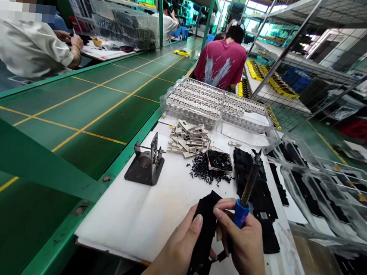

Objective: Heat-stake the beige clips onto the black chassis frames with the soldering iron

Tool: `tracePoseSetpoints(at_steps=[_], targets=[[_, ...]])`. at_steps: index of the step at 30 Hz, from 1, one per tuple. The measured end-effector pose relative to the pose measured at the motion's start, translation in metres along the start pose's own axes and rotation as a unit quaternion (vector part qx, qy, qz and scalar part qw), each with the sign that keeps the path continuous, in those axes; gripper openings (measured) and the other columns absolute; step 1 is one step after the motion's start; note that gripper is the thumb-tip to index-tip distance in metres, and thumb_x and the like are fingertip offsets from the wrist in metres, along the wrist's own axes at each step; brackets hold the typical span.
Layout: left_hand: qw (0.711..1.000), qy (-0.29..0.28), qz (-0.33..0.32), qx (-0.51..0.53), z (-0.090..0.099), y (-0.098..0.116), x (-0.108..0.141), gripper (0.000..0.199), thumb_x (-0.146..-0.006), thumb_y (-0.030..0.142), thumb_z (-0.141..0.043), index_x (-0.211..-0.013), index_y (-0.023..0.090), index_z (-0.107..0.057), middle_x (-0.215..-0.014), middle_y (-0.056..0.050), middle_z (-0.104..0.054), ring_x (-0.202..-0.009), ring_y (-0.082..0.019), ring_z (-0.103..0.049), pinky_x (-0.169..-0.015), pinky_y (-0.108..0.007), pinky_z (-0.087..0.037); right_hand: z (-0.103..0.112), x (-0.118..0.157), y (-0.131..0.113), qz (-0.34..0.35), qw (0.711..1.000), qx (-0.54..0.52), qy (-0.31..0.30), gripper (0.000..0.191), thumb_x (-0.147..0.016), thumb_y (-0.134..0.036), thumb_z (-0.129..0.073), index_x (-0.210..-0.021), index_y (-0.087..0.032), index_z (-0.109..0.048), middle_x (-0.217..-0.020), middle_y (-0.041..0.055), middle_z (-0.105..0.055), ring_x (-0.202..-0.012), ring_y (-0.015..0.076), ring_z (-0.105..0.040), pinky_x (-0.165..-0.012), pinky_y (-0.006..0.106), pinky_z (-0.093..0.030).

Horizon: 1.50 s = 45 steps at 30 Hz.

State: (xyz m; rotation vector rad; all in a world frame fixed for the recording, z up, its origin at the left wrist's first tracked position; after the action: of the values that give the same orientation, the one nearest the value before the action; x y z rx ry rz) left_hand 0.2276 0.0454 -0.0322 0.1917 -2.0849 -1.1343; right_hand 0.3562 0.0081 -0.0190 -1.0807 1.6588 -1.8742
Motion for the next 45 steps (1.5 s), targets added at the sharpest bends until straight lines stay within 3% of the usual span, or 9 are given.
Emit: tracePoseSetpoints(at_steps=[2, 5, 8, 12, 26, 36, 45], targets=[[1.000, 0.004, 0.012, -0.015, -0.001, 0.001, 0.004, 0.066, -0.085, 0.068, -0.030, -0.139, 0.031, -0.035, -0.078, -0.003, -0.068, -0.066, -0.011, -0.060, -0.059, -0.018, -0.046, 0.007, 0.004, -0.010, 0.069, 0.995, 0.042, 0.054, 0.029, -0.069, -0.041, -0.077, -0.078, -0.014, -0.068, -0.087, 0.0036, -0.060, -0.051, 0.0023, -0.049, -0.037, 0.016, -0.028], [1.000, 0.001, 0.023, -0.014, -0.007, 0.005, 0.010, 0.067, -0.084, 0.069, -0.030, -0.138, 0.031, -0.036, -0.078, -0.004, -0.068, -0.065, -0.012, -0.060, -0.057, -0.019, -0.047, 0.009, 0.011, -0.026, 0.188, 0.971, 0.115, 0.094, 0.018, -0.075, -0.035, -0.073, -0.077, -0.018, -0.072, -0.086, 0.0033, -0.059, -0.062, 0.0051, -0.053, -0.048, 0.018, -0.039], [1.000, 0.001, 0.019, -0.016, -0.011, 0.007, 0.014, 0.065, -0.084, 0.069, -0.029, -0.135, 0.031, -0.040, -0.077, -0.004, -0.066, -0.062, -0.013, -0.060, -0.055, -0.020, -0.047, 0.006, 0.016, -0.036, 0.283, 0.941, 0.157, 0.094, 0.009, -0.080, -0.027, -0.068, -0.077, -0.019, -0.072, -0.083, 0.0034, -0.061, -0.074, 0.0095, -0.057, -0.065, 0.021, -0.047], [0.999, -0.016, 0.000, -0.049, -0.012, 0.009, 0.015, 0.069, -0.085, 0.067, -0.027, -0.138, 0.025, -0.038, -0.076, -0.006, -0.066, -0.063, -0.012, -0.061, -0.056, -0.019, -0.046, 0.003, 0.019, -0.039, 0.359, 0.909, 0.194, 0.086, 0.003, -0.081, -0.019, -0.067, -0.079, -0.018, -0.070, -0.082, 0.0026, -0.060, -0.078, 0.0089, -0.057, -0.069, 0.018, -0.046], [0.998, 0.006, 0.033, -0.062, -0.011, 0.006, 0.021, 0.069, -0.085, 0.068, -0.029, -0.139, 0.025, -0.036, -0.079, -0.003, -0.065, -0.072, -0.011, -0.059, -0.065, -0.020, -0.048, 0.005, 0.026, -0.034, 0.432, 0.869, 0.239, 0.043, 0.012, -0.081, -0.005, -0.063, -0.085, -0.016, -0.064, -0.082, 0.0010, -0.059, -0.076, 0.0056, -0.057, -0.067, 0.015, -0.047], [0.995, 0.013, 0.009, -0.102, -0.013, 0.002, 0.016, 0.069, -0.086, 0.067, -0.028, -0.138, 0.025, -0.039, -0.080, -0.004, -0.066, -0.074, -0.012, -0.060, -0.069, -0.021, -0.047, 0.009, 0.027, -0.035, 0.446, 0.863, 0.227, 0.066, 0.016, -0.080, -0.002, -0.062, -0.086, -0.016, -0.063, -0.082, 0.0011, -0.059, -0.079, 0.0063, -0.056, -0.070, 0.017, -0.047], [0.990, -0.004, -0.008, -0.139, -0.018, 0.008, 0.013, 0.070, -0.087, 0.065, -0.028, -0.139, 0.018, -0.039, -0.075, -0.002, -0.063, -0.067, -0.010, -0.056, -0.064, -0.020, -0.044, 0.014, 0.024, -0.026, 0.494, 0.818, 0.291, 0.044, 0.023, -0.080, -0.003, -0.060, -0.098, -0.017, -0.061, -0.088, 0.0038, -0.054, -0.079, 0.0086, -0.056, -0.066, 0.019, -0.048]])
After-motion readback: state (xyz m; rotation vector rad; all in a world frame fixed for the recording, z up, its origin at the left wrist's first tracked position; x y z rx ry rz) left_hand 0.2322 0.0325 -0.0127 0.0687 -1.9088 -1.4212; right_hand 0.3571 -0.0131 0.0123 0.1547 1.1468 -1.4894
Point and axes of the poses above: each hand's wrist, its own x-axis away from the middle knuckle, its own z-axis out of the back of the hand, y = z × x, the point moved 7 cm from there along -x, towards the middle knuckle
